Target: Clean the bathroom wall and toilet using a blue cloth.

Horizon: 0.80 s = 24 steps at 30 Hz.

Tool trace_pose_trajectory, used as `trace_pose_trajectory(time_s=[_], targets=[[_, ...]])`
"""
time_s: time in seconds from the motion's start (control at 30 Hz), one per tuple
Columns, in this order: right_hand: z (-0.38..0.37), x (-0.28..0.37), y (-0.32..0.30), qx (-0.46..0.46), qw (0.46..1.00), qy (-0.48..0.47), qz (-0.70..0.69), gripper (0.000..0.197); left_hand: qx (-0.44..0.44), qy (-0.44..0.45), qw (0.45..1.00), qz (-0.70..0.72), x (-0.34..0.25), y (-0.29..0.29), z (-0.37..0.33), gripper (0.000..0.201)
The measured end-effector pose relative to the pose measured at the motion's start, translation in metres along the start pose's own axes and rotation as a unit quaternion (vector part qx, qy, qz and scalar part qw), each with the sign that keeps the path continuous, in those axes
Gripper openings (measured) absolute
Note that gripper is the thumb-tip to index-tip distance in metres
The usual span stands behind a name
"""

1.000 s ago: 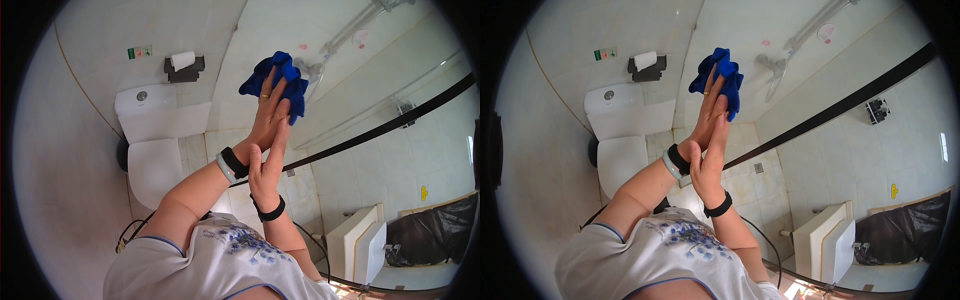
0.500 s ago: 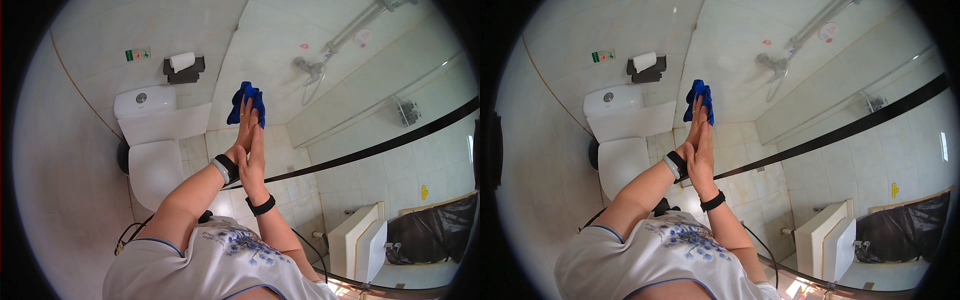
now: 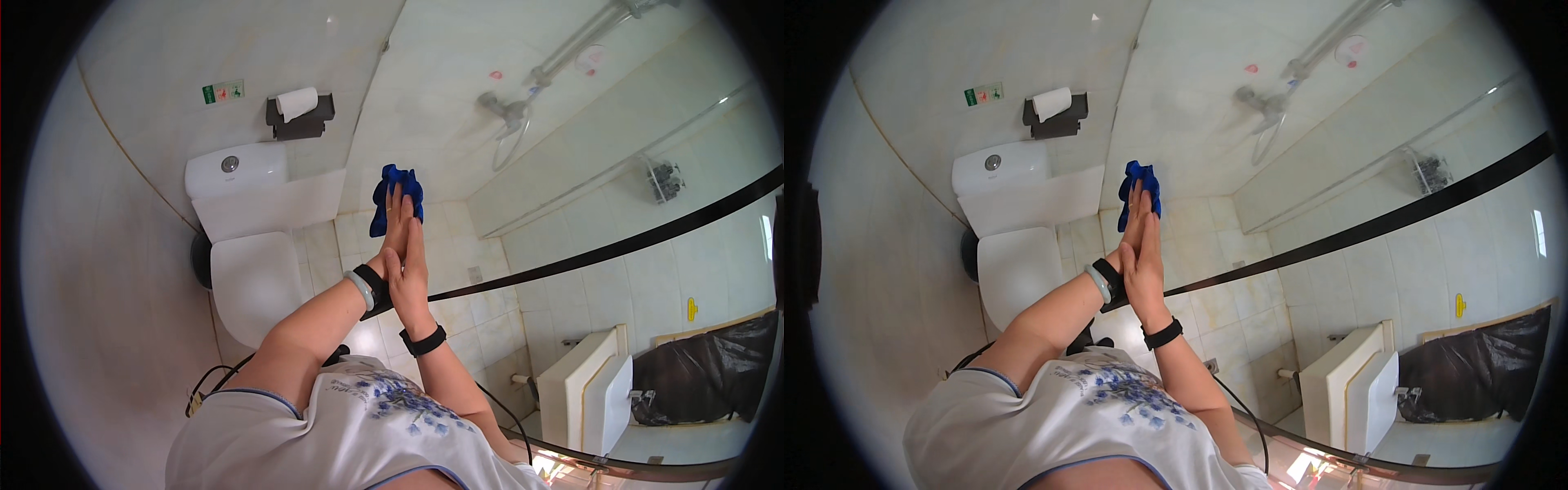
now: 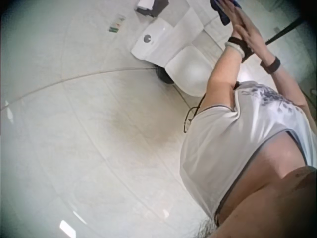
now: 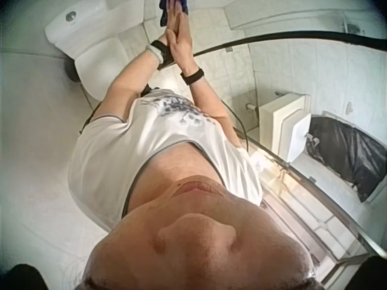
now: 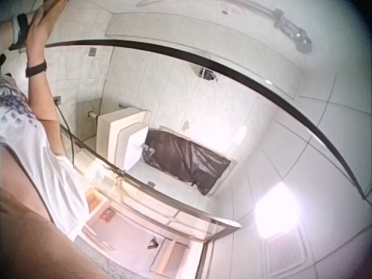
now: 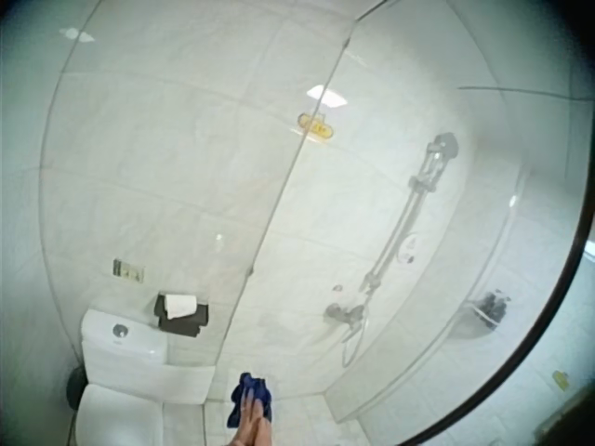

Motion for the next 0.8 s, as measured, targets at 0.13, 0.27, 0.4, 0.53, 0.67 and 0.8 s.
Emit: trace_pose_trajectory(time_s=[0.13, 0.27, 0.4, 0.53, 0.67, 0.8], targets=[[-0.003, 0.017, -0.007, -0.019, 0.999, 0.016, -0.035, 0.06, -0.021, -0.136, 0.982, 0.13, -0.006, 0.0, -0.01, 0.074], [-0.011, 0.038, -0.015, -0.049, 0.999, -0.006, -0.022, 0.061, 0.007, -0.082, 0.989, 0.121, -0.046, -0.01, -0.029, 0.076], [-0.024, 0.07, -0.028, -0.096, 0.992, -0.071, 0.035, 0.06, -0.021, 0.033, 0.989, 0.144, -0.099, -0.026, -0.058, 0.068], [-0.036, 0.081, -0.034, -0.139, 0.985, -0.092, 0.049, 0.061, -0.02, 0.142, 0.985, 0.095, -0.12, -0.03, -0.082, 0.06], [-0.044, 0.073, -0.027, -0.149, 0.984, -0.082, 0.054, 0.061, -0.039, 0.193, 0.978, 0.074, -0.107, -0.03, -0.091, 0.057], [-0.05, 0.064, -0.018, -0.146, 0.985, -0.06, 0.075, 0.061, -0.045, 0.161, 0.984, 0.068, -0.085, -0.029, -0.095, 0.055]])
Point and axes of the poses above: each hand's wrist, its own z-axis away from the middle knuckle, its own y-axis out of the palm, x = y × z, the point moved 8 cm from there along -z, towards the middle knuckle, and after that the axes turned 6 degrees about -z, right-handed, at the moved point
